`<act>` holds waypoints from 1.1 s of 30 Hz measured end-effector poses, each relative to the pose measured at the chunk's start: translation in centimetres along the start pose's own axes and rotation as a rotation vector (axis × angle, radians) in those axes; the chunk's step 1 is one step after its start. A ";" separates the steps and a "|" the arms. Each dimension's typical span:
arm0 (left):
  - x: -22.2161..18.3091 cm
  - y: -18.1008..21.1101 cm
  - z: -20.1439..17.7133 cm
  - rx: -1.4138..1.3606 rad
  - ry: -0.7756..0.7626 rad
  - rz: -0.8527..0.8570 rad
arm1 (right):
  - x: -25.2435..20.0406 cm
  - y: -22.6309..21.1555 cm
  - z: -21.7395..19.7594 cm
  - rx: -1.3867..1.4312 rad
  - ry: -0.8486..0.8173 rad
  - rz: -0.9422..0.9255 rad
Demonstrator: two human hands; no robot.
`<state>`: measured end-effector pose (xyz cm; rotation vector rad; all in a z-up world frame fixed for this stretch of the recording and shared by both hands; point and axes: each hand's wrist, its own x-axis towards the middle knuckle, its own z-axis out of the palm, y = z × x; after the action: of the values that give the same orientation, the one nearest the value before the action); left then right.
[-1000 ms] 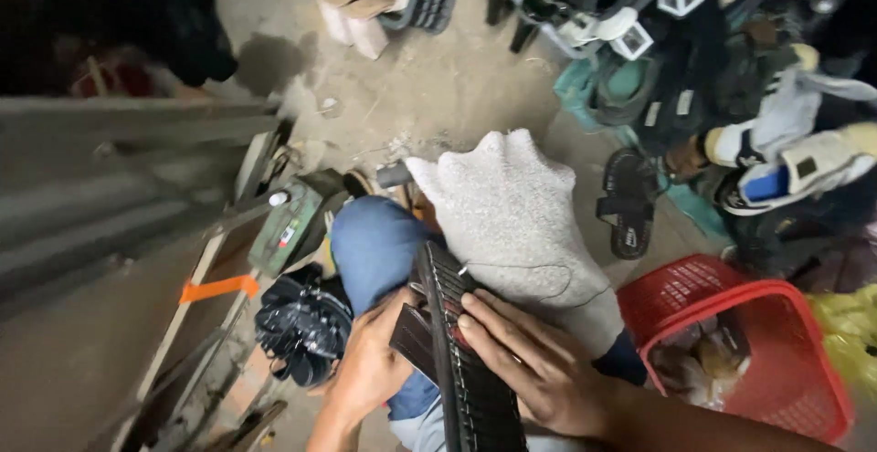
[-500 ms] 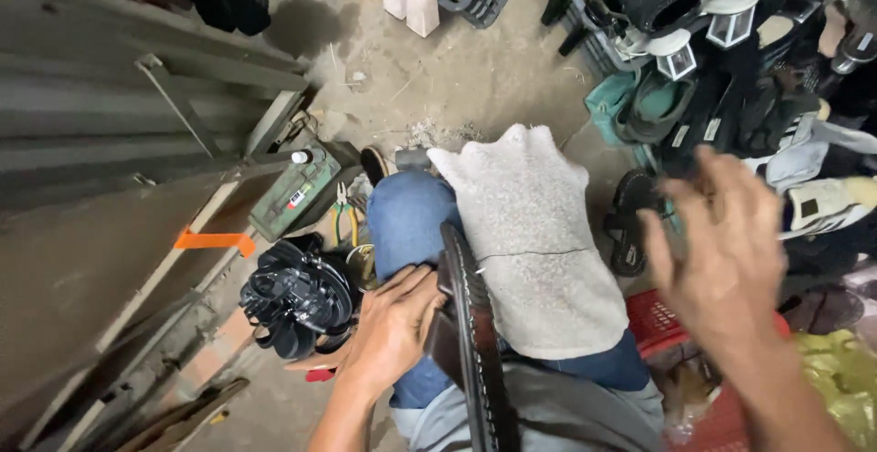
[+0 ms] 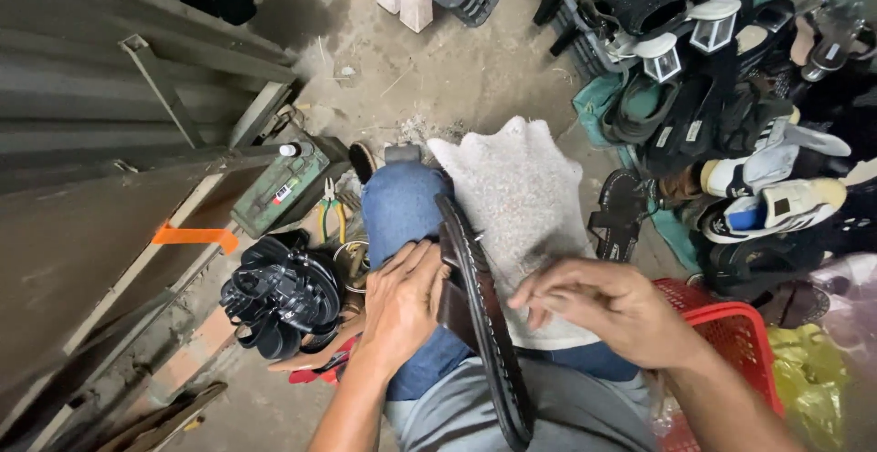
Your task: Using a manual awl to stitch and repair the sole and straps of a brown sandal.
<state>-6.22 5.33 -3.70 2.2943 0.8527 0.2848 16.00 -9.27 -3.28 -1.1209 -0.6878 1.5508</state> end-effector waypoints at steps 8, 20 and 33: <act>1.3 -0.7 -1.1 -0.027 -0.054 0.075 | 5.2 -0.2 2.2 -0.993 0.096 -0.024; 2.6 -0.6 -2.5 -0.041 -0.279 -0.003 | 6.1 -4.3 0.8 -1.165 -0.187 0.136; 3.0 -2.3 -1.4 0.301 -0.264 -0.025 | 7.8 -3.8 0.1 -1.458 -0.384 0.068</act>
<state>-5.65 9.33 -4.26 2.5206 0.8314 -0.1681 17.45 -0.78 -2.30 -1.8365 -2.2451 1.1914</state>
